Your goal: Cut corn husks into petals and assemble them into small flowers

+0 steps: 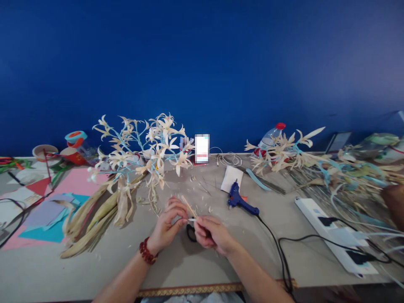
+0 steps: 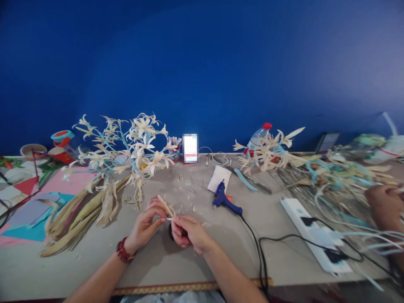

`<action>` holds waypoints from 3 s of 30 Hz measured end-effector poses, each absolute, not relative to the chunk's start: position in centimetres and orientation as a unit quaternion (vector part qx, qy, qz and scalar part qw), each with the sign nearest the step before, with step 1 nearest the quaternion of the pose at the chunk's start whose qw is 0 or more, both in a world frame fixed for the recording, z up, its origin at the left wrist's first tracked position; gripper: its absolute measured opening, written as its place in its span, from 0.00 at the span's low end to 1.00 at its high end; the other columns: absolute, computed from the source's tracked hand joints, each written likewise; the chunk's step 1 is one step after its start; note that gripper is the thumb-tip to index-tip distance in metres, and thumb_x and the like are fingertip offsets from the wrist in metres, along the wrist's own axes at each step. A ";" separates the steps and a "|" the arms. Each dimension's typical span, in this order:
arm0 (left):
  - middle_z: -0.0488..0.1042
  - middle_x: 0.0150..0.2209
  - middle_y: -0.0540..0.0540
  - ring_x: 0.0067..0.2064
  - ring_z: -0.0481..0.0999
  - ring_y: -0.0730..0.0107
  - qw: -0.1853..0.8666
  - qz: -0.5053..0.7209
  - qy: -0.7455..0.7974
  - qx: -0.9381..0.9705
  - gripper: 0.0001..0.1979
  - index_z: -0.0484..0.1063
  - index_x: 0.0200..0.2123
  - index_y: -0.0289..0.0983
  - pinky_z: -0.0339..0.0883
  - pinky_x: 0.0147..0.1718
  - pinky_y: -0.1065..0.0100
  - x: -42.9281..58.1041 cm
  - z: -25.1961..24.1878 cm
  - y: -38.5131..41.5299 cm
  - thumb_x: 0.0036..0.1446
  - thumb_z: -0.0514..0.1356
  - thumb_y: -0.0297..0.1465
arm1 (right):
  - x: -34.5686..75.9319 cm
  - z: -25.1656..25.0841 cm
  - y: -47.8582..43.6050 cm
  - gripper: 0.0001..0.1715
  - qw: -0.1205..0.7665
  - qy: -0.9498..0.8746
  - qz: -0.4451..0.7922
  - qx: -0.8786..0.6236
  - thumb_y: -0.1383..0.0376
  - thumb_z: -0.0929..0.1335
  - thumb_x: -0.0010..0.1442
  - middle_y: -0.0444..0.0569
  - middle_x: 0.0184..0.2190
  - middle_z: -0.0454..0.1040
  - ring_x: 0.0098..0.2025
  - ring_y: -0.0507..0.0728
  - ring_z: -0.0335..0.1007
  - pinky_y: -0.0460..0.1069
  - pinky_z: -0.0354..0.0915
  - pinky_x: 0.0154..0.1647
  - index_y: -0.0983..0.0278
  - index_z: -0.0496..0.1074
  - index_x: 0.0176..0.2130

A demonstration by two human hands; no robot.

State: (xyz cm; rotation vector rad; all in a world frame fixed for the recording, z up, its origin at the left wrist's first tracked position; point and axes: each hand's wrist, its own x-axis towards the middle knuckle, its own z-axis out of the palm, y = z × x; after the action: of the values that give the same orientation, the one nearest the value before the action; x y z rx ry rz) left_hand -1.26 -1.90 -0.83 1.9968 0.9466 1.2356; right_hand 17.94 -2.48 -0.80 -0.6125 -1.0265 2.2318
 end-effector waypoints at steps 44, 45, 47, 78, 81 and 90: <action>0.70 0.25 0.52 0.26 0.66 0.79 0.610 0.638 0.383 0.271 0.11 0.74 0.31 0.35 0.61 0.28 0.75 -0.6 -2.5 -2.0 0.45 0.70 0.33 | 19.9 -1.9 -2.8 0.07 0.151 -0.742 0.313 -0.573 0.60 0.66 0.53 0.48 0.28 0.76 0.31 0.58 0.72 0.49 0.61 0.31 0.62 0.69 0.31; 0.70 0.25 0.52 0.25 0.66 0.79 0.609 0.637 0.388 0.271 0.11 0.74 0.31 0.35 0.61 0.27 0.76 -0.7 -2.5 -1.9 0.45 0.70 0.33 | 20.4 -2.1 -2.7 0.10 0.170 -0.704 0.398 -0.563 0.58 0.66 0.53 0.48 0.27 0.75 0.28 0.56 0.71 0.48 0.61 0.28 0.62 0.67 0.32; 0.71 0.26 0.52 0.24 0.64 0.80 0.606 0.633 0.396 0.275 0.12 0.74 0.32 0.34 0.59 0.25 0.76 -0.9 -2.6 -1.8 0.46 0.70 0.33 | 21.1 -2.3 -2.5 0.16 0.221 -0.610 0.553 -0.523 0.52 0.67 0.53 0.46 0.27 0.75 0.22 0.53 0.69 0.47 0.62 0.24 0.62 0.64 0.33; 0.73 0.35 0.50 0.35 0.73 0.75 0.622 0.674 0.335 0.216 0.14 0.73 0.41 0.38 0.67 0.39 0.72 0.3 -1.5 -2.5 0.49 0.67 0.27 | 16.8 -4.7 -3.8 0.34 0.319 -0.611 0.612 -0.386 0.36 0.69 0.46 0.43 0.27 0.64 0.28 0.52 0.60 0.46 0.58 0.29 0.62 0.62 0.33; 0.73 0.34 0.49 0.35 0.73 0.75 0.618 0.668 0.347 0.225 0.15 0.72 0.41 0.38 0.66 0.38 0.72 0.4 -1.7 -2.6 0.49 0.67 0.27 | 16.8 -4.3 -3.8 0.35 0.316 -0.607 0.614 -0.392 0.35 0.68 0.46 0.42 0.26 0.64 0.27 0.51 0.58 0.46 0.56 0.28 0.63 0.62 0.31; 0.74 0.34 0.49 0.35 0.73 0.74 0.625 0.658 0.357 0.222 0.14 0.73 0.40 0.38 0.66 0.38 0.72 0.3 -1.5 -2.6 0.47 0.68 0.28 | 16.7 -3.0 -4.0 0.34 0.310 -0.583 0.640 -0.391 0.36 0.68 0.46 0.43 0.24 0.67 0.25 0.51 0.63 0.46 0.57 0.27 0.63 0.62 0.29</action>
State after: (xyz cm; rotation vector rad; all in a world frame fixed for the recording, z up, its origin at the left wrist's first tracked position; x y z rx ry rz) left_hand 0.32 -2.64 -1.50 0.5106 0.8187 1.5098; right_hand 16.70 -4.01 -3.00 -1.0339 -1.5407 1.6914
